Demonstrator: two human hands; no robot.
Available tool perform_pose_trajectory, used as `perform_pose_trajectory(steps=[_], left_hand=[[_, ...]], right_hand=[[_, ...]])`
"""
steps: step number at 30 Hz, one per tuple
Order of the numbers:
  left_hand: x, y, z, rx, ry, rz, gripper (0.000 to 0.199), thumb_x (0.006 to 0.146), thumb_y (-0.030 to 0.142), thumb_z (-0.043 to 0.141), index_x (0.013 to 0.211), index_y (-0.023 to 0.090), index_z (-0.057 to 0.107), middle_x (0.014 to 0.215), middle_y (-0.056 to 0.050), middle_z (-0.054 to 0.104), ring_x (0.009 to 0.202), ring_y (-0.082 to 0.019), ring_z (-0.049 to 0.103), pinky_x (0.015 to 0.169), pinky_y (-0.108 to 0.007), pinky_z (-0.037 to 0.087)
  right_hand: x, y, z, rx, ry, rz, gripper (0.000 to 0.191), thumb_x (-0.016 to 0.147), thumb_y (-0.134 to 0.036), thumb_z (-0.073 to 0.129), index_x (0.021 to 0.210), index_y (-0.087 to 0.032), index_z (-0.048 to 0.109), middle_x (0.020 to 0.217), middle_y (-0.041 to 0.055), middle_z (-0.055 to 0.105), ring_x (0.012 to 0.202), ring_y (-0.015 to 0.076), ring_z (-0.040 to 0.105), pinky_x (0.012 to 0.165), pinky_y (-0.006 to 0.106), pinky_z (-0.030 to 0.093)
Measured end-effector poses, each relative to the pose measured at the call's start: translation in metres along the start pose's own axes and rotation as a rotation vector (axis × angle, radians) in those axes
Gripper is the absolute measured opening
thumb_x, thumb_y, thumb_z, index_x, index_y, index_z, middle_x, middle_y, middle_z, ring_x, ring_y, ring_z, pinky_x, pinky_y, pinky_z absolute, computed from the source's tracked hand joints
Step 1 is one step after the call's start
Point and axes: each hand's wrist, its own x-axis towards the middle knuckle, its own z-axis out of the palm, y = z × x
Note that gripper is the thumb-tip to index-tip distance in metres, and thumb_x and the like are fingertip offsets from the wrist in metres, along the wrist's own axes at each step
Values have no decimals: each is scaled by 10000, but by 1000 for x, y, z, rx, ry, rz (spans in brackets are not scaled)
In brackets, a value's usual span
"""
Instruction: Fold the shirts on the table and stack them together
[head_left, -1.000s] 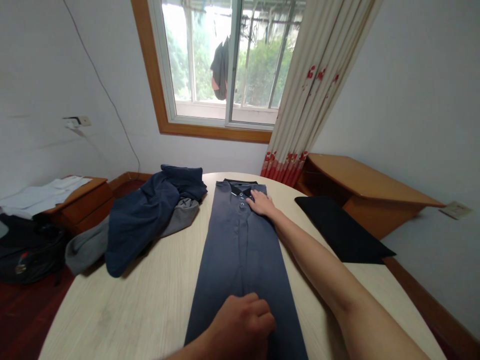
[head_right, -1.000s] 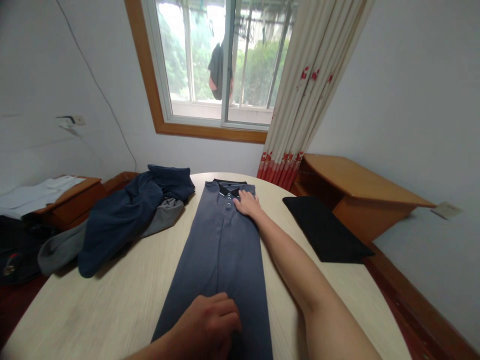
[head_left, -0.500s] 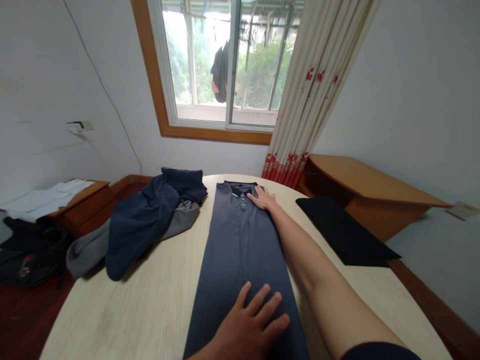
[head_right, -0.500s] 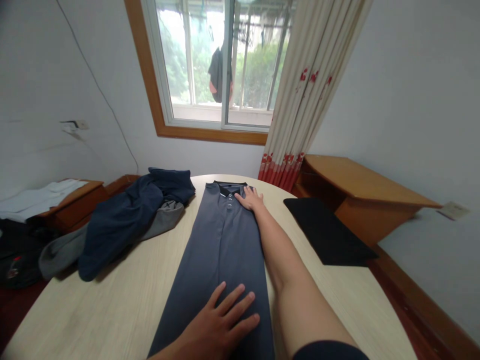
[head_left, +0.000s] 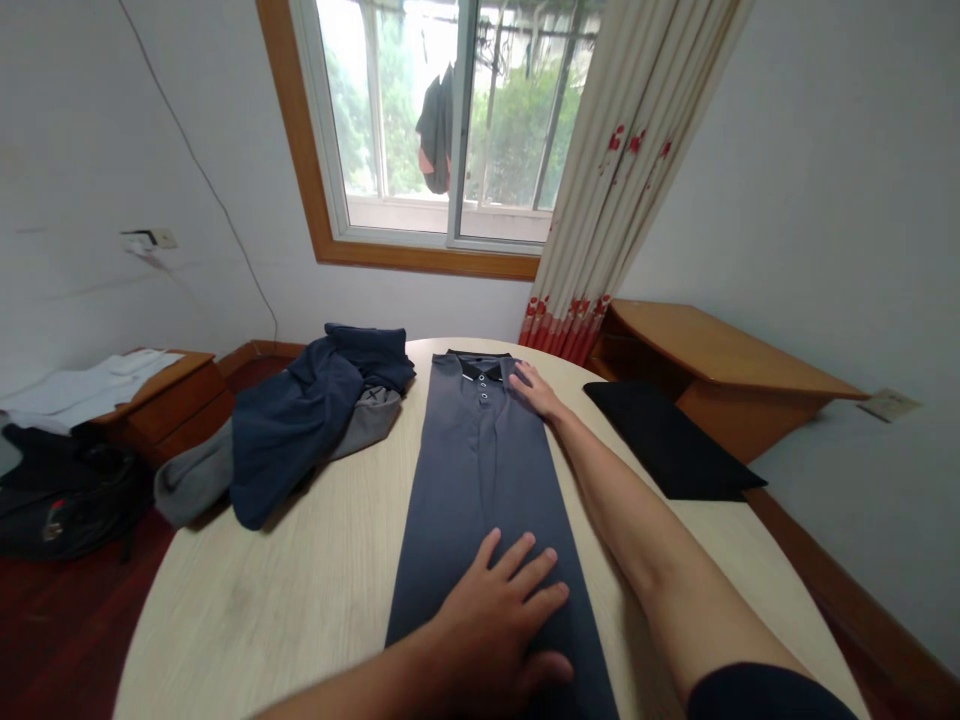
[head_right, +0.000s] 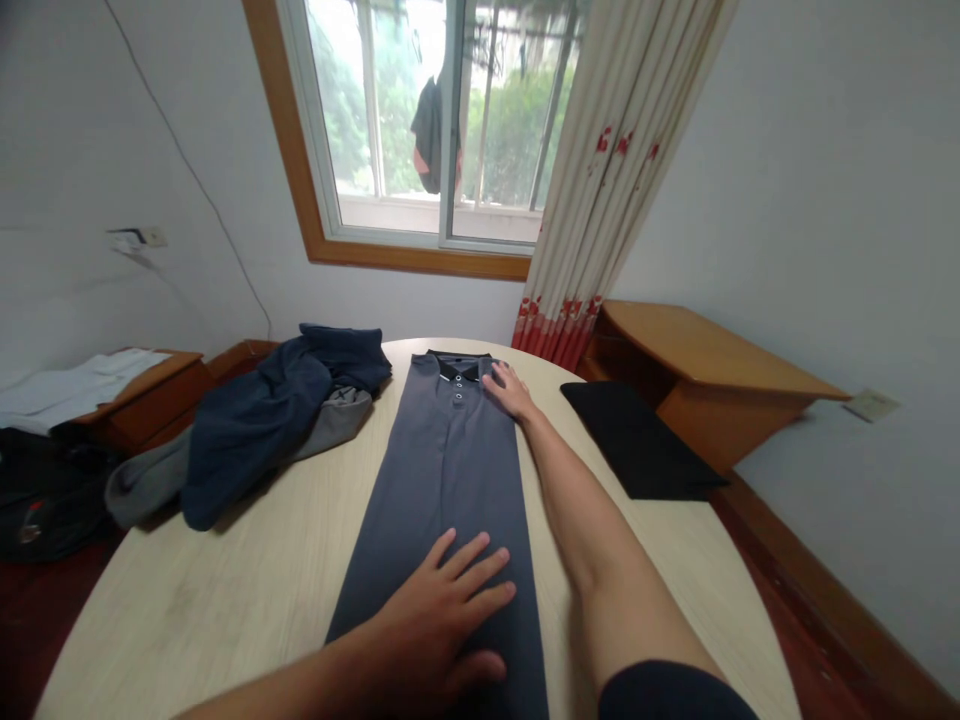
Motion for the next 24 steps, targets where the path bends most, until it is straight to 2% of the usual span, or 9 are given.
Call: perform_pose_trajectory(steps=[3,6,10,13,16,19,22,24], left_hand=[[1,-3,-12,-30,71,-76,498,1010,487,442,1421,217,523,1554,-115,462,1449,-306,397,1175,-583,308],[0,-25,-27,44,127,-211,473,1021,442,428,1416,204,536,1560,-114,454,1470,-289,362,1203,-559,260],[-4,-59,-34,160,50,-349,556,1021,472,420,1498,187,450,1630,-134,312,1522,-326,234,1206,-613,176],[-14,-63,-31,189,10,-346,607,1020,499,408,1544,194,380,1651,-136,244,1534,-329,190,1201,-636,137],[-40,-50,-29,177,-42,-259,641,1003,541,428,1551,213,371,1651,-125,239,1538,-330,172,1203,-642,104],[-78,-42,-33,97,-76,-124,625,997,546,452,1550,262,380,1649,-93,255,1537,-312,184,1221,-605,104],[-113,-47,-42,13,-55,-66,492,1022,393,441,1498,275,469,1617,-69,351,1510,-270,285,1235,-529,191],[-128,-53,-49,-12,-9,-75,433,1005,286,439,1415,248,572,1559,-73,457,1468,-249,376,1226,-489,257]], right_hand=[[-56,-15,-1,-88,-86,-117,796,943,-730,362,1567,-235,348,1671,82,197,1550,292,121,1225,547,119],[-118,-31,-3,-180,-132,-227,777,926,-698,461,1558,-256,369,1667,77,211,1549,302,126,1217,573,121],[-200,-53,-13,-224,-188,-342,771,916,-684,505,1554,-272,377,1655,85,242,1542,319,157,1215,588,115],[-257,-68,-22,-207,-258,-426,767,912,-687,518,1551,-284,384,1645,93,265,1536,329,178,1217,597,99],[-308,-76,-34,-154,-346,-505,785,887,-689,564,1546,-297,391,1637,102,281,1529,343,196,1212,623,85],[-341,-70,-44,-84,-381,-508,725,909,-628,583,1533,-298,415,1629,106,301,1524,342,215,1208,639,96],[-351,-51,-51,-1,-277,-410,516,1001,-487,475,1482,-302,497,1593,104,385,1506,316,281,1198,643,162],[-350,-39,-52,45,-190,-378,455,1013,-412,443,1438,-295,555,1554,111,451,1476,307,350,1190,638,212]])
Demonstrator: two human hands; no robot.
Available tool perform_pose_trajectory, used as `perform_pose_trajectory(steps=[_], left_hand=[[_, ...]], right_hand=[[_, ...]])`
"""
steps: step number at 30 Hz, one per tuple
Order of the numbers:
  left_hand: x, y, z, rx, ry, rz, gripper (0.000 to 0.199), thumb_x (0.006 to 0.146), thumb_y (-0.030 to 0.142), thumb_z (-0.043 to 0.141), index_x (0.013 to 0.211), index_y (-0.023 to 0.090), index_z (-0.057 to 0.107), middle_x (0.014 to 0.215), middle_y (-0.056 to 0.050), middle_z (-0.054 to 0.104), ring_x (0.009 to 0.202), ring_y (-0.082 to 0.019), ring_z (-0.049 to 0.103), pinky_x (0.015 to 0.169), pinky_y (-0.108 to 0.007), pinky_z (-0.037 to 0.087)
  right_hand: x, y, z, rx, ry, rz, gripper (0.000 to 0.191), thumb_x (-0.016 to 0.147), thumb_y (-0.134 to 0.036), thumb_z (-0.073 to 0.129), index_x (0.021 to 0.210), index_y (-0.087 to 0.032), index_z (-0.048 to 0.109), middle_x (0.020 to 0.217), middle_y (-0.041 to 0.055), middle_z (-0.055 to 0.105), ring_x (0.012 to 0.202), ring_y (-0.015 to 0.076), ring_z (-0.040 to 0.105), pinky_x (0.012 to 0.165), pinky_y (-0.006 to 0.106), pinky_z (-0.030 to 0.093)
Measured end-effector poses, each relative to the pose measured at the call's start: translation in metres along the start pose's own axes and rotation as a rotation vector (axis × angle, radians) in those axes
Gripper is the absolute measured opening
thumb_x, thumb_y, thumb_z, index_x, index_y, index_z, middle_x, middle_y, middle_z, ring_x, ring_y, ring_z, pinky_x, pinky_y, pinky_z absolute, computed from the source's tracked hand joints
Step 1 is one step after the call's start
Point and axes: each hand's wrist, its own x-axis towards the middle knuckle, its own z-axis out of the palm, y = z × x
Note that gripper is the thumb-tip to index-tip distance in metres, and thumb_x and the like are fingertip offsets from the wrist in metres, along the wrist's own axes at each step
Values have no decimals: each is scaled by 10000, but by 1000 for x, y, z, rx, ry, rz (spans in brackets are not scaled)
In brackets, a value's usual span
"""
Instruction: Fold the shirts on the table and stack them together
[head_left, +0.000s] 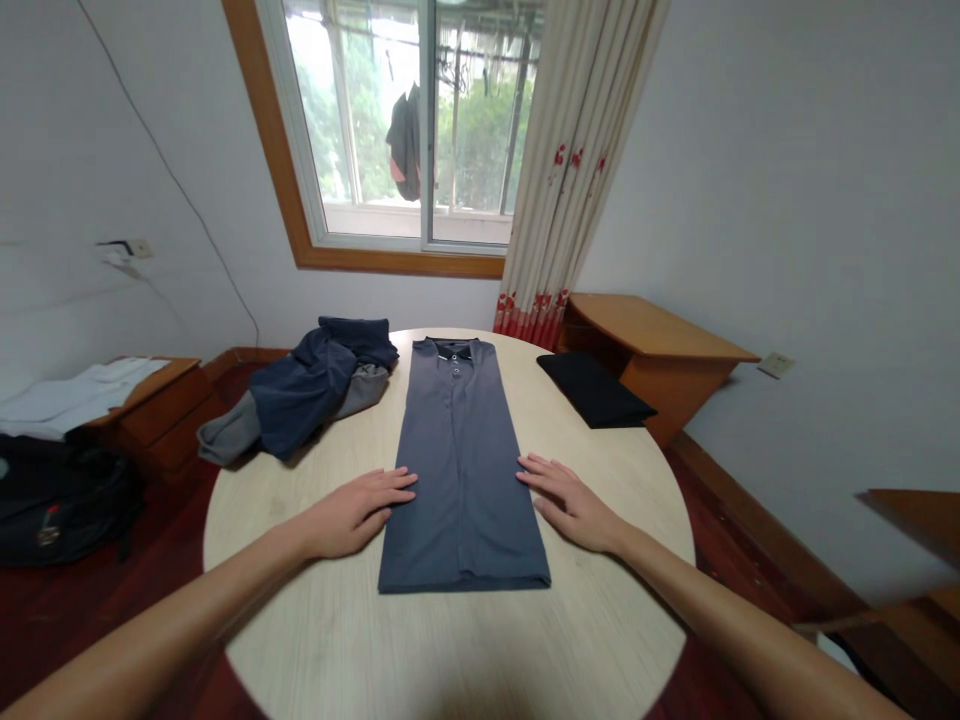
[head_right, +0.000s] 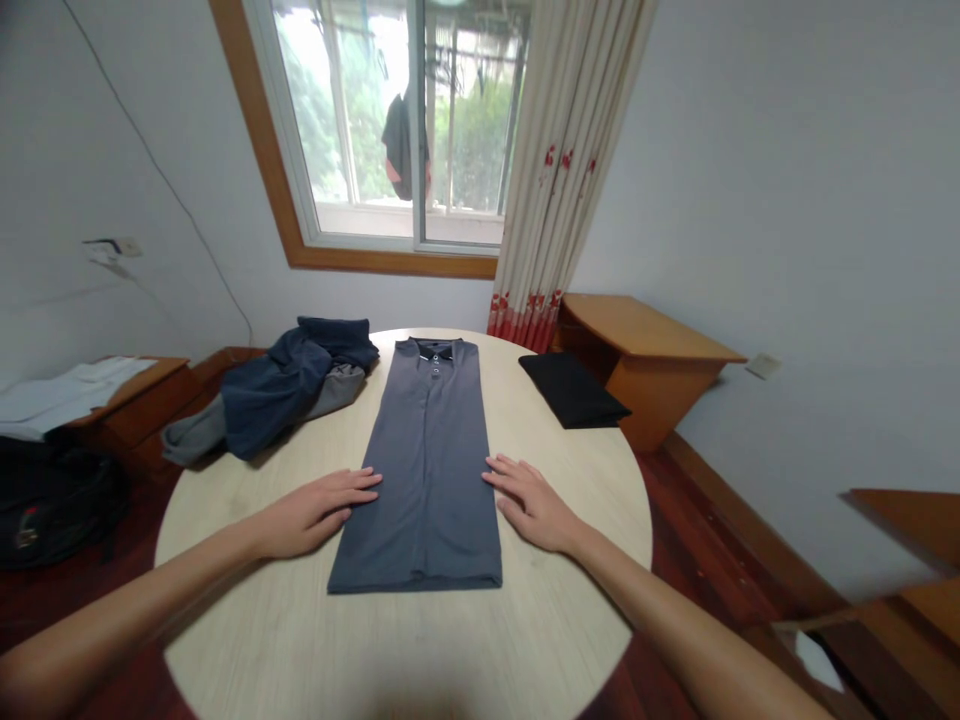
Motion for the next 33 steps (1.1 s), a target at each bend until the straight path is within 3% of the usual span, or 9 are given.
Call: perform_pose_trajectory(steps=[3,7,13,16,19,25,30,32,33], left_hand=[[-6,-4,-7,-41,38,6,374,960,259,496,1289,242,674,1479,-77,556,1420,-252,452,1209,-490,303],[4,2,-3,-81,3,76,297,944,374,574,1150,230,733,1435,-105,595,1401,-288,474,1176,-509,348],[2,20,7,-103,51,130,258,998,333,499,1022,224,731,1242,-84,725,1273,-236,598,1174,-481,358],[-6,37,-6,-190,71,203,239,1006,279,493,1058,218,718,1132,-72,763,1137,-204,678,1122,-438,426],[-8,51,-21,-295,101,254,256,1019,245,476,1087,217,721,1097,-79,768,1043,-186,711,960,-351,539],[-9,67,-23,-365,77,296,246,1022,275,499,1088,218,729,1025,-88,775,987,-190,714,884,-329,555],[-4,77,-56,-486,49,188,273,996,380,548,1004,211,762,926,-81,777,835,-186,714,777,-297,552],[17,67,-77,-600,164,47,290,915,457,655,883,191,766,832,-73,759,745,-189,691,693,-289,542],[33,58,-85,-677,285,-45,312,848,487,723,831,177,752,795,-68,741,714,-188,671,656,-284,532]], right_hand=[[1,9,-1,39,36,-45,388,990,-366,475,1325,-298,659,1489,109,533,1420,311,435,1176,639,257],[3,1,3,101,30,-84,278,954,-414,574,1122,-293,759,1405,113,605,1374,334,477,1135,640,331],[-10,-17,-3,226,78,-108,285,971,-465,561,900,-258,744,1078,113,740,1181,294,619,1059,559,436],[-19,-26,-24,394,10,-115,311,964,-497,572,883,-238,724,968,96,745,1030,255,675,974,479,508],[-23,-32,-44,473,-112,-85,323,959,-504,580,879,-227,725,948,94,743,935,232,692,901,426,537],[-27,-40,-46,488,-201,-56,334,950,-506,582,861,-219,726,924,93,739,894,228,688,844,413,540],[-16,-50,-77,526,-332,-38,330,927,-525,610,878,-221,728,894,89,734,869,222,677,816,377,528],[8,-45,-93,603,-258,-13,348,862,-556,679,840,-210,709,831,73,710,795,208,658,756,348,524],[24,-40,-97,654,-142,21,370,806,-573,728,808,-205,687,794,57,688,736,190,637,700,323,514]])
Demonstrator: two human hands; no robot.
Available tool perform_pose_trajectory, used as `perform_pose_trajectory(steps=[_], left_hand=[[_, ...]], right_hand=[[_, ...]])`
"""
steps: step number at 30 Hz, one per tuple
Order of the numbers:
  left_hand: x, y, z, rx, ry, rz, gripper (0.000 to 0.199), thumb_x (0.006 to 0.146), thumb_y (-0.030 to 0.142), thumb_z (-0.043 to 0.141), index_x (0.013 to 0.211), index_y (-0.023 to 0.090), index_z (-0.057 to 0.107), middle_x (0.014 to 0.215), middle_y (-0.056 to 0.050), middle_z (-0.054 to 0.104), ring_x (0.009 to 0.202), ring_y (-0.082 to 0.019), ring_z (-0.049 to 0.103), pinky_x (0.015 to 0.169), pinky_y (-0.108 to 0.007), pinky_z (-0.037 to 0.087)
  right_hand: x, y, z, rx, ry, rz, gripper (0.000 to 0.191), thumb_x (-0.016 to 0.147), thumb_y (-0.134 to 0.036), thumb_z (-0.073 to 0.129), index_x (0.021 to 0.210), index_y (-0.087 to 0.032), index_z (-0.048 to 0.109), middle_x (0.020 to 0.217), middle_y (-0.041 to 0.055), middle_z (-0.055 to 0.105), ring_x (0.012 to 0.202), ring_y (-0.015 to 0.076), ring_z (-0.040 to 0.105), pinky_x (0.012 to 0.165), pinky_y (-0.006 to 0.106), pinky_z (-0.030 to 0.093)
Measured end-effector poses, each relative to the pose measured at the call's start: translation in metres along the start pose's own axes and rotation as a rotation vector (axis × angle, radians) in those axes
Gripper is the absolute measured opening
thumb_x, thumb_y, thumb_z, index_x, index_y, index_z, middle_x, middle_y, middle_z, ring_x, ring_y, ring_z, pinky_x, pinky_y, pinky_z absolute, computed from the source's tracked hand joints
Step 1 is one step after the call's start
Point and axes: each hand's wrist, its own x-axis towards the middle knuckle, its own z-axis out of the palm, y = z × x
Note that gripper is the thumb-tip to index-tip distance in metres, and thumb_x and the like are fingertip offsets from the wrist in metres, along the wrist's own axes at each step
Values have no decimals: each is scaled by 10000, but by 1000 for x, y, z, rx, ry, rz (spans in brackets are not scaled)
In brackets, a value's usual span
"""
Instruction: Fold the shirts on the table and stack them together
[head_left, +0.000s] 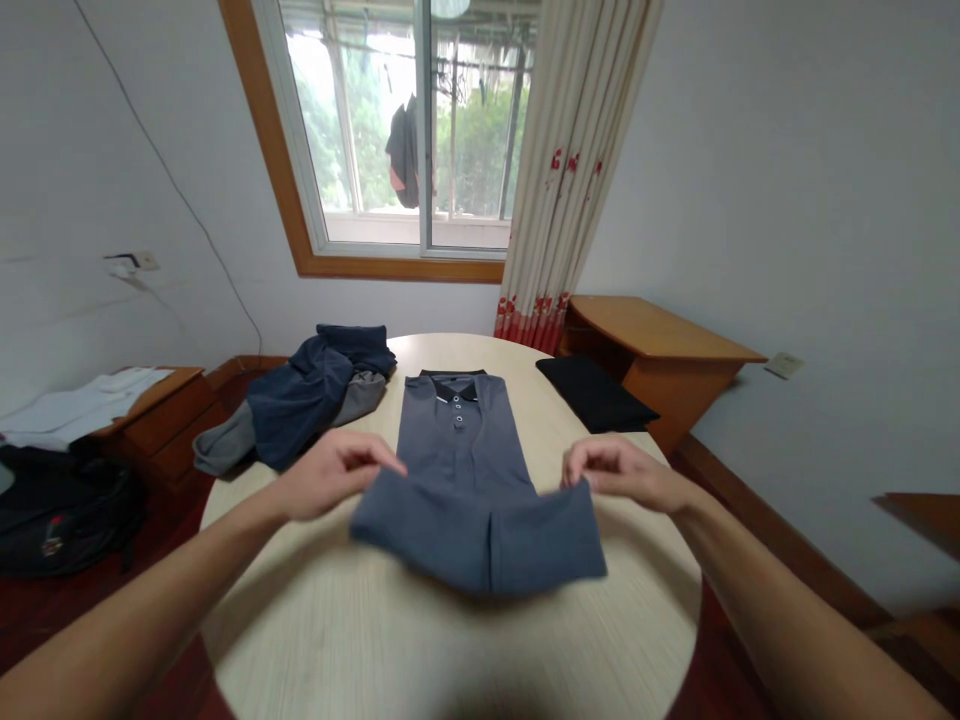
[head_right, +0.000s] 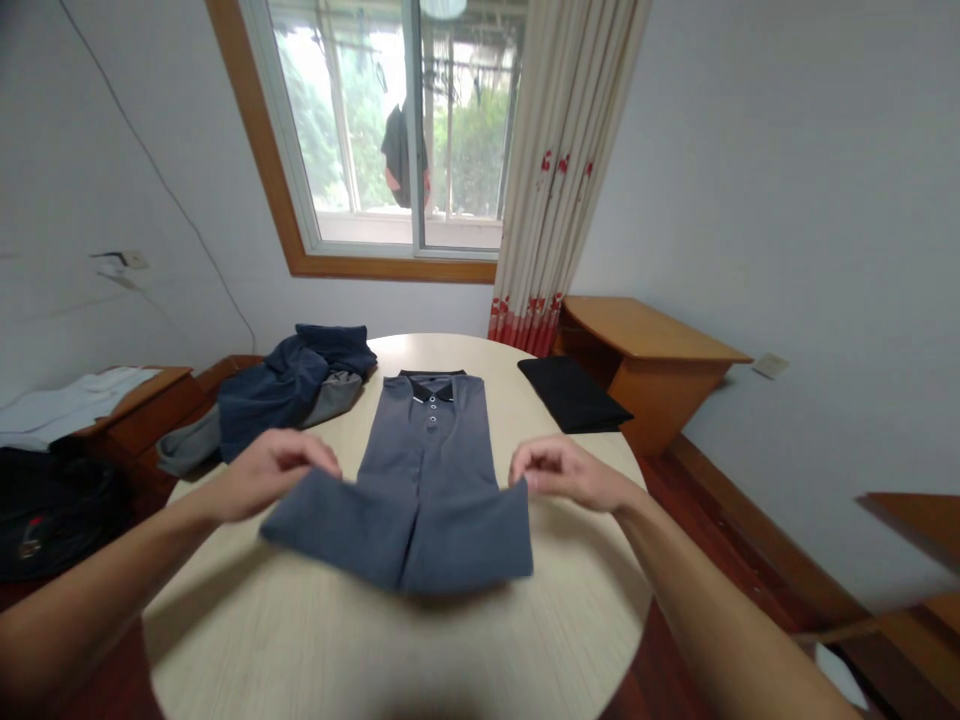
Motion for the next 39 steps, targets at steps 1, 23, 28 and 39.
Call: perform_pose_trajectory(steps=[1,23,28,39], left_hand=[[19,-6,-6,-84,174,-38,344,776,501,786,823,164,732,783,-60,723,699,-180,650,634,-275,520],[-10,-98,32,-228,-201,-660,594,630,458,864,1052,194,541,517,121,489,423,-103,526,443,-200,331],[1,-97,14,-304,-30,-743,632,726,509,821,1154,205,469,636,56,616,549,-167,681,504,-225,480],[74,-126,-11,-487,429,-766,208,771,60,764,920,114,630,718,-14,651,508,-65,588,490,-164,519]], right_hand=[[18,3,-7,54,154,2,397,745,-582,772,791,-204,659,756,36,659,681,171,608,650,301,501],[43,73,5,163,-310,600,407,614,-353,884,829,-181,584,565,-72,580,477,124,622,455,207,504],[51,74,-3,353,8,551,392,742,-340,840,1014,-181,607,785,6,665,657,152,712,536,212,571],[120,112,-1,387,577,486,138,872,-94,629,1003,-136,638,660,-10,616,425,61,509,387,156,435]])
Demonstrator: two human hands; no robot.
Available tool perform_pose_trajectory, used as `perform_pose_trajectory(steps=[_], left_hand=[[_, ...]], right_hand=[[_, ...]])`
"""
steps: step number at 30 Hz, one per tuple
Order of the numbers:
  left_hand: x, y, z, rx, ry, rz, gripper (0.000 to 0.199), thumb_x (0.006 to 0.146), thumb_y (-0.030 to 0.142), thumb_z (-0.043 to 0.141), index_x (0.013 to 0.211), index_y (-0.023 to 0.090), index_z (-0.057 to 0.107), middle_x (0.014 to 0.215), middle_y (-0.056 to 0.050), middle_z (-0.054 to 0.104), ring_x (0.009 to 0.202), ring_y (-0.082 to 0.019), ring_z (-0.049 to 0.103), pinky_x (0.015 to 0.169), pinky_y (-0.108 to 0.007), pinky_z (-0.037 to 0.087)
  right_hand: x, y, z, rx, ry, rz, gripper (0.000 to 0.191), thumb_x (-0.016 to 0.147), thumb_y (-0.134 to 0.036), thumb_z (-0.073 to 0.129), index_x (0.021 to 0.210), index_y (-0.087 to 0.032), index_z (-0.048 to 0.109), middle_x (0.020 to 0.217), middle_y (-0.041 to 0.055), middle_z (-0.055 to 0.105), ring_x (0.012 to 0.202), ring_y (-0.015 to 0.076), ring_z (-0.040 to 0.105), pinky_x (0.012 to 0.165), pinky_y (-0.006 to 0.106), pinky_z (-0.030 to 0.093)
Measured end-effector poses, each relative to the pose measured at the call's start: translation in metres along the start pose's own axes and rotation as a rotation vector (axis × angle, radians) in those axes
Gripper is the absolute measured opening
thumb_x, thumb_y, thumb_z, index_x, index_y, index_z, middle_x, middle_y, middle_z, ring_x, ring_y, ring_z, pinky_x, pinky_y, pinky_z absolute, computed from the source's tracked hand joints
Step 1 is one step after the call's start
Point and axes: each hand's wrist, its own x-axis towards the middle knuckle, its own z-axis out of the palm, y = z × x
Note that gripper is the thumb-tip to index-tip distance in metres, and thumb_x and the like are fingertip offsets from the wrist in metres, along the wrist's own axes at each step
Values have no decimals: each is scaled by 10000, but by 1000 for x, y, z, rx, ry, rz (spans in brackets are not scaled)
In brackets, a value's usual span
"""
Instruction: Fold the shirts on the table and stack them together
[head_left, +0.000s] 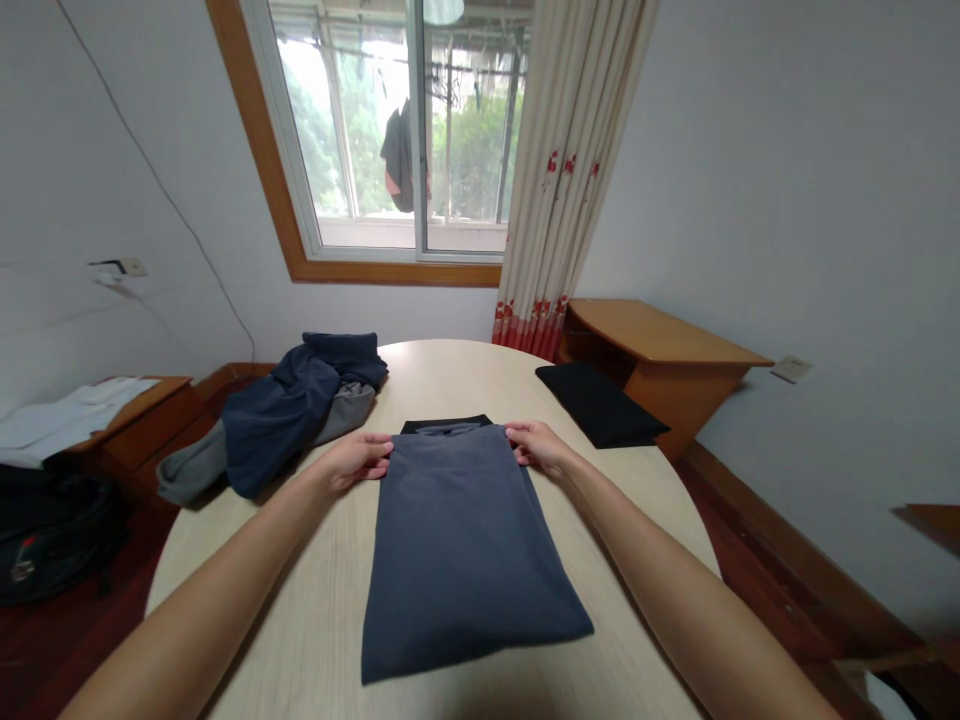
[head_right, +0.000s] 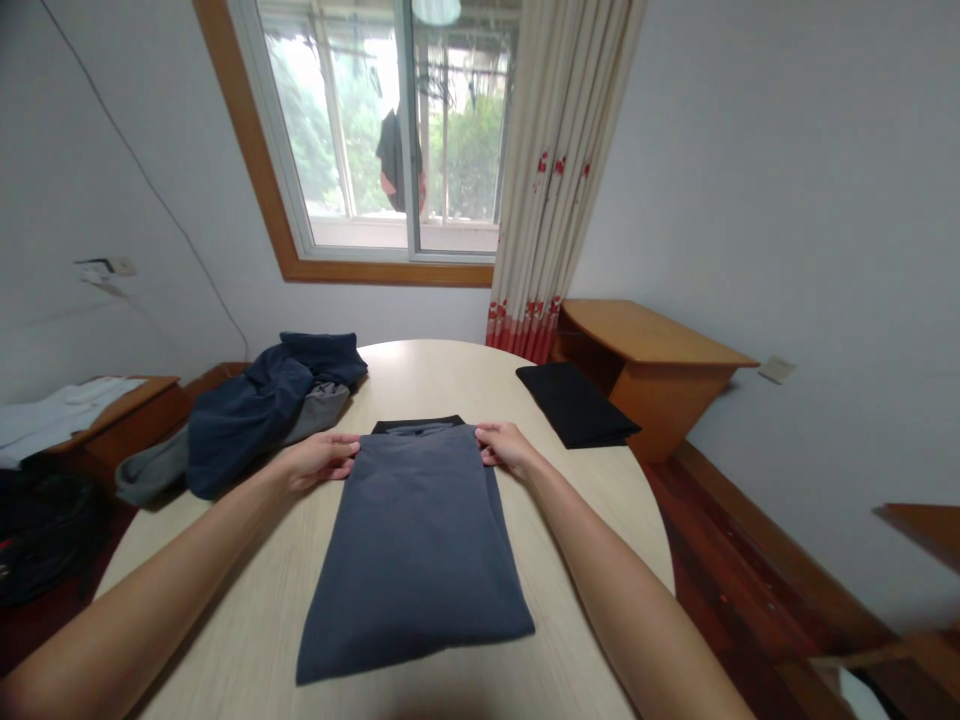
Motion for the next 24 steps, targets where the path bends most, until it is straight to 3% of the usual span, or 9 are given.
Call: perform_pose_trajectory(steps=[4,7,9,16,19,24], left_hand=[[7,-3,-7,38,-158,24,226,722,155,836,839,113,648,656,21,594,494,-47,541,400,-111,403],[10,-6,-9,85,-220,58,296,684,251,877,807,123,640,613,48,544,454,-31,465,353,-103,305],[10,-7,-9,84,-221,85,342,664,295,892,771,136,608,601,56,524,454,-33,450,359,-114,306],[10,-6,-10,11,-138,229,462,601,329,927,832,174,558,658,73,547,550,-63,536,522,-186,488],[14,-4,-14,43,-74,300,512,537,313,949,799,181,529,579,98,511,501,-64,515,523,-208,489],[13,8,-15,170,51,438,505,544,344,931,855,174,571,656,41,622,558,-114,589,541,-243,485]], right_hand=[[6,8,-3,-93,-132,-79,168,809,-197,736,961,-153,679,588,-45,569,409,56,459,333,147,284],[8,13,-4,-116,-160,-105,227,742,-266,789,898,-165,660,557,-63,536,418,61,444,348,158,267],[8,14,-5,-79,-150,-139,302,683,-317,828,866,-173,635,568,-67,531,435,67,446,359,170,284],[9,8,-11,1,-151,-268,443,556,-416,880,792,-195,578,639,-59,561,493,73,478,435,197,390],[9,5,-13,-20,-133,-300,455,538,-404,873,781,-210,541,584,-74,534,460,76,451,429,204,368],[7,-3,-13,-110,9,-446,387,623,-377,811,837,-224,528,595,-60,518,512,109,472,491,231,393]])
